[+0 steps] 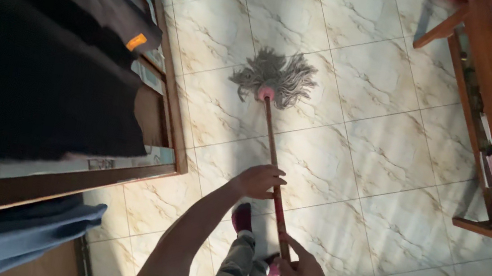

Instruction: The person dips a mop into a bucket of water, wrings out the mop head by hand, and mops the tiled floor around furniture and stairs.

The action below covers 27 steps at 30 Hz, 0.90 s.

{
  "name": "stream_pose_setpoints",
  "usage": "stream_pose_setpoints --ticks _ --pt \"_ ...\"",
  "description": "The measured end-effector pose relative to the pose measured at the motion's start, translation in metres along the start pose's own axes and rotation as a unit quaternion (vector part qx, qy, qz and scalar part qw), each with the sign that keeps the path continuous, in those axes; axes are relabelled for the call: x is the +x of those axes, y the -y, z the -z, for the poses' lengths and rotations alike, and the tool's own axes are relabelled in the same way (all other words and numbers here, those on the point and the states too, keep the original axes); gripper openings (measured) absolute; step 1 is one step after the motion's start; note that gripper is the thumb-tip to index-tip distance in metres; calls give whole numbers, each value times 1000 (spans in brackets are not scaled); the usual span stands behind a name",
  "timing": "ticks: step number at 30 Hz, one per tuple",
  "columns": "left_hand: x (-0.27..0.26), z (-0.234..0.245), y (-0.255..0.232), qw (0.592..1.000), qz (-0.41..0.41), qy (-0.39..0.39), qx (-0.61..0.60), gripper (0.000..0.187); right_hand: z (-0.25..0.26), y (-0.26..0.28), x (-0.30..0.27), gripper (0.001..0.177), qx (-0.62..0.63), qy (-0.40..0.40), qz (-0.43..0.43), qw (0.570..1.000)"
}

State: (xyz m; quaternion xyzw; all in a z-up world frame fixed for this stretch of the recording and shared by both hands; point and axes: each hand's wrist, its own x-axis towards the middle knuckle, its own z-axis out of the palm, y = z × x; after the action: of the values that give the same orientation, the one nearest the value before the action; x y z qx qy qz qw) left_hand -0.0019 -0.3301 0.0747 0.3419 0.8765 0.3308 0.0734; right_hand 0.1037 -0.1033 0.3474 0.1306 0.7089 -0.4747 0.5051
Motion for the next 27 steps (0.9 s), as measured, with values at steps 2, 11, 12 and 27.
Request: stream_pose_setpoints --ticks 2,11,12,27 --pt "3 -7 11 999 22 -45 11 43 0 -13 27 62 -43 -24 47 998" --pt "30 11 28 979 180 -90 27 54 29 32 185 56 222 -84 -10 971" --pt "33 15 24 979 188 -81 26 59 33 32 191 57 238 -91 -6 967" --pt "50 -53 10 988 81 129 15 57 -27 -123 53 58 384 -128 -56 913"
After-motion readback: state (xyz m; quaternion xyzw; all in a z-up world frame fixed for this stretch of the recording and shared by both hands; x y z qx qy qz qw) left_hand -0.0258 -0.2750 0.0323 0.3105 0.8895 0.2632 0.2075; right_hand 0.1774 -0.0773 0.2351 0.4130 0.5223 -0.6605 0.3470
